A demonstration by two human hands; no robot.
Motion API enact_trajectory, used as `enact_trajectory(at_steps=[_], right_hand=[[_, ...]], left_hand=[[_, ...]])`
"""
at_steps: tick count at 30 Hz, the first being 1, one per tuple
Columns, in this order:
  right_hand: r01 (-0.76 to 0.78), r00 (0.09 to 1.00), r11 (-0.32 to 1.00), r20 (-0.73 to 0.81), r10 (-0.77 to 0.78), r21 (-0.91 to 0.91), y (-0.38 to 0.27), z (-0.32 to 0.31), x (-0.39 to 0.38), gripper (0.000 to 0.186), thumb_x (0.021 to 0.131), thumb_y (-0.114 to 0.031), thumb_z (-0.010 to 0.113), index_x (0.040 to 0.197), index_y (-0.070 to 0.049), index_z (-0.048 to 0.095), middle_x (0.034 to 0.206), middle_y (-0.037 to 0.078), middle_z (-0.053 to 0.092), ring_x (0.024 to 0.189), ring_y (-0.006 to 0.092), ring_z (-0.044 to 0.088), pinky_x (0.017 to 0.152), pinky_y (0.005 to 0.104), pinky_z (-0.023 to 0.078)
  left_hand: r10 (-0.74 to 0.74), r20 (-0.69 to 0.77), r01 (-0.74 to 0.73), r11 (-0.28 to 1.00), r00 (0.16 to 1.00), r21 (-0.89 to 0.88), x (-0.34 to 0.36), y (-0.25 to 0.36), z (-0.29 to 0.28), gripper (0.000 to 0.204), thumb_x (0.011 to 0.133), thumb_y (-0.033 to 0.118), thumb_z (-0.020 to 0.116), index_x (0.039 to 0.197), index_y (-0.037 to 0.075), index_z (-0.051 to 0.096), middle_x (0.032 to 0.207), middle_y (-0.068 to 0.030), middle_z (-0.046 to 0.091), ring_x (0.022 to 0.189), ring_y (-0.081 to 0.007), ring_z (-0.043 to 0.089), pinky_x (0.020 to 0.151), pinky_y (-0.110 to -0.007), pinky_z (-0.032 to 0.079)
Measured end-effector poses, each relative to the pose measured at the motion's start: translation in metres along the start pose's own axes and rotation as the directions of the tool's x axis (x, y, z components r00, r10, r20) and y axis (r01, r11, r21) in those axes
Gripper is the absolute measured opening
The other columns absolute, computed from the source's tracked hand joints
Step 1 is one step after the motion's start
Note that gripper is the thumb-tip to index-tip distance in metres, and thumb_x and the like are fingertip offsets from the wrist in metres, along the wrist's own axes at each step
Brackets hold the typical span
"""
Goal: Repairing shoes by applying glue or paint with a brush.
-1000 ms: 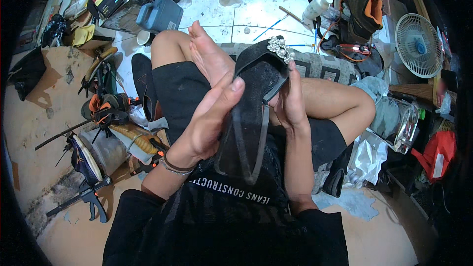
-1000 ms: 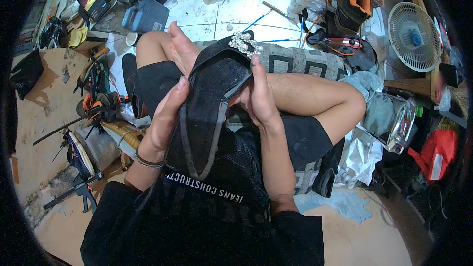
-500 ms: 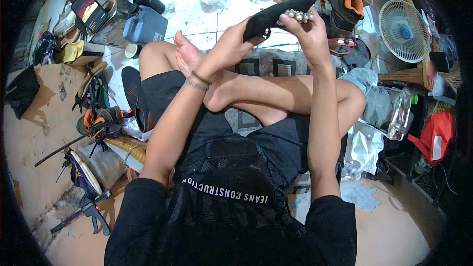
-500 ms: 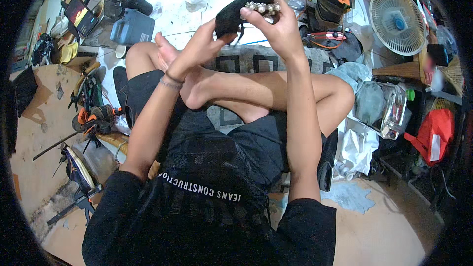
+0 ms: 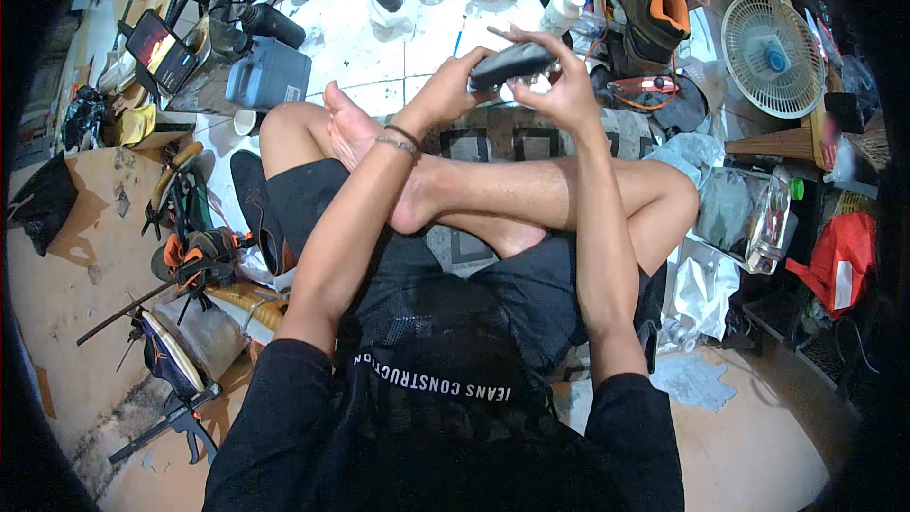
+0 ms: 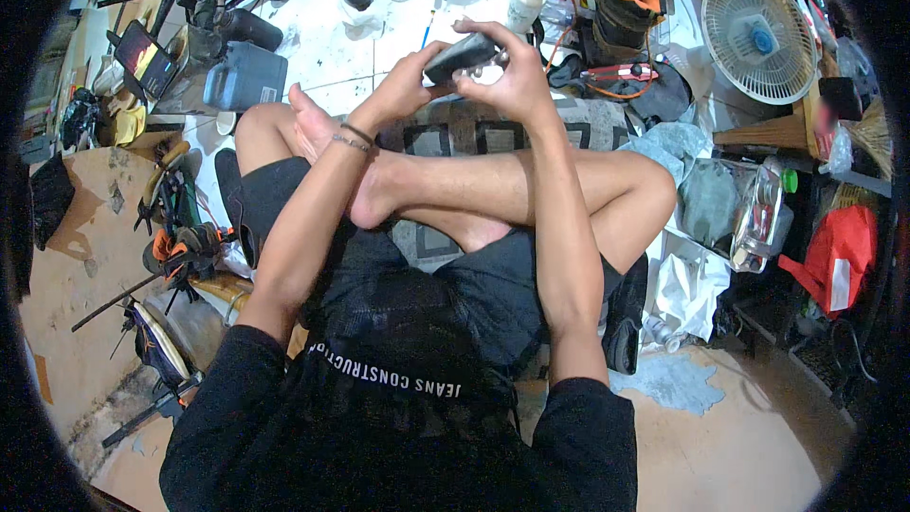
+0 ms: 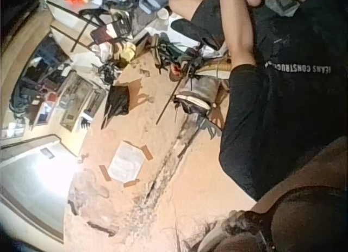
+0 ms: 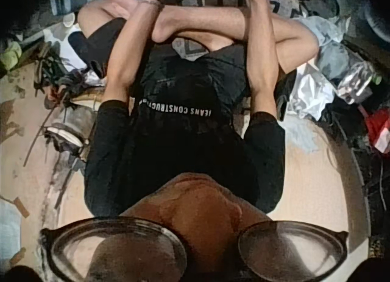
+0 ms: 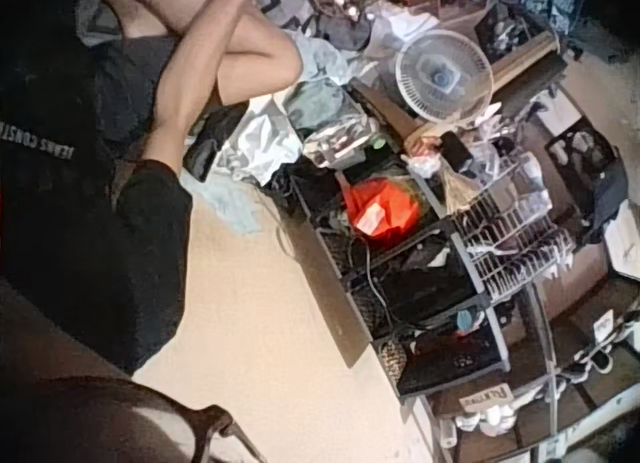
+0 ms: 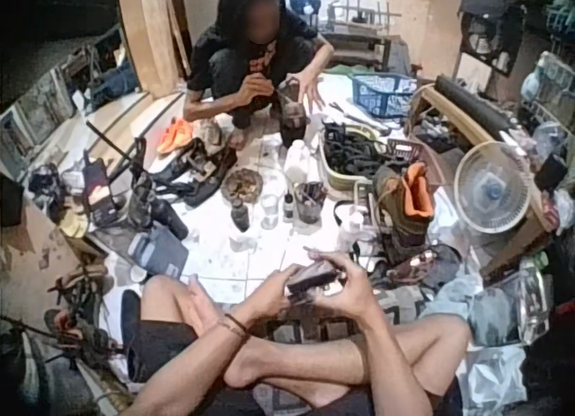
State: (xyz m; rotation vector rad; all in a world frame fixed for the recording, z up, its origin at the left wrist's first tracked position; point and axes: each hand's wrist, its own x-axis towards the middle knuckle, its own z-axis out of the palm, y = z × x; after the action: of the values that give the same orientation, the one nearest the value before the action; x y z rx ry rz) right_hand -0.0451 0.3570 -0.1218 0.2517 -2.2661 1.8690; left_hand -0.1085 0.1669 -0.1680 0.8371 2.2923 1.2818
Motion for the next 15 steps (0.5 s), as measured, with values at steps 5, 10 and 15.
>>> enact_trajectory(at_steps=[5, 10, 15], right_hand=[[0.089, 0.996, 0.996, -0.001, -0.089, 0.032, -0.003, 0.002, -0.009, 0.056, 0.067, -0.007, 0.076, 0.121, -0.003, 0.063, 0.123, 0.011, 0.067, 0.117, 0.0194, 0.062, 0.103, 0.0344, 0.046], [0.127, 0.992, 0.987, -0.001, -0.128, 0.101, 0.002, 0.000, -0.010, 0.056, 0.068, -0.007, 0.076, 0.122, -0.002, 0.063, 0.122, 0.010, 0.067, 0.113, 0.0166, 0.062, 0.101, 0.0316, 0.047], [0.017, 0.993, 0.971, -0.120, 0.012, 0.238, -0.026, -0.007, -0.005, 0.047, 0.074, -0.008, 0.079, 0.117, 0.001, 0.064, 0.110, 0.007, 0.069, 0.097, 0.0112, 0.064, 0.089, 0.0291, 0.052]], left_hand=[[0.139, -0.065, -0.139, 0.990, 0.988, -0.002, -0.006, -0.004, 0.007, 0.063, 0.070, 0.010, 0.082, 0.125, 0.010, 0.052, 0.119, -0.0185, 0.065, 0.107, -0.0389, 0.061, 0.091, -0.044, 0.048], [0.116, -0.034, -0.113, 0.991, 0.993, 0.069, -0.007, -0.005, 0.009, 0.067, 0.067, 0.020, 0.085, 0.125, 0.010, 0.054, 0.115, -0.0183, 0.065, 0.107, -0.0396, 0.060, 0.093, -0.045, 0.047], [0.036, 0.048, -0.039, 0.997, 0.998, 0.064, -0.010, 0.037, -0.006, 0.065, 0.067, 0.027, 0.087, 0.122, 0.007, 0.059, 0.108, -0.0173, 0.067, 0.107, -0.0339, 0.061, 0.090, -0.043, 0.048]])
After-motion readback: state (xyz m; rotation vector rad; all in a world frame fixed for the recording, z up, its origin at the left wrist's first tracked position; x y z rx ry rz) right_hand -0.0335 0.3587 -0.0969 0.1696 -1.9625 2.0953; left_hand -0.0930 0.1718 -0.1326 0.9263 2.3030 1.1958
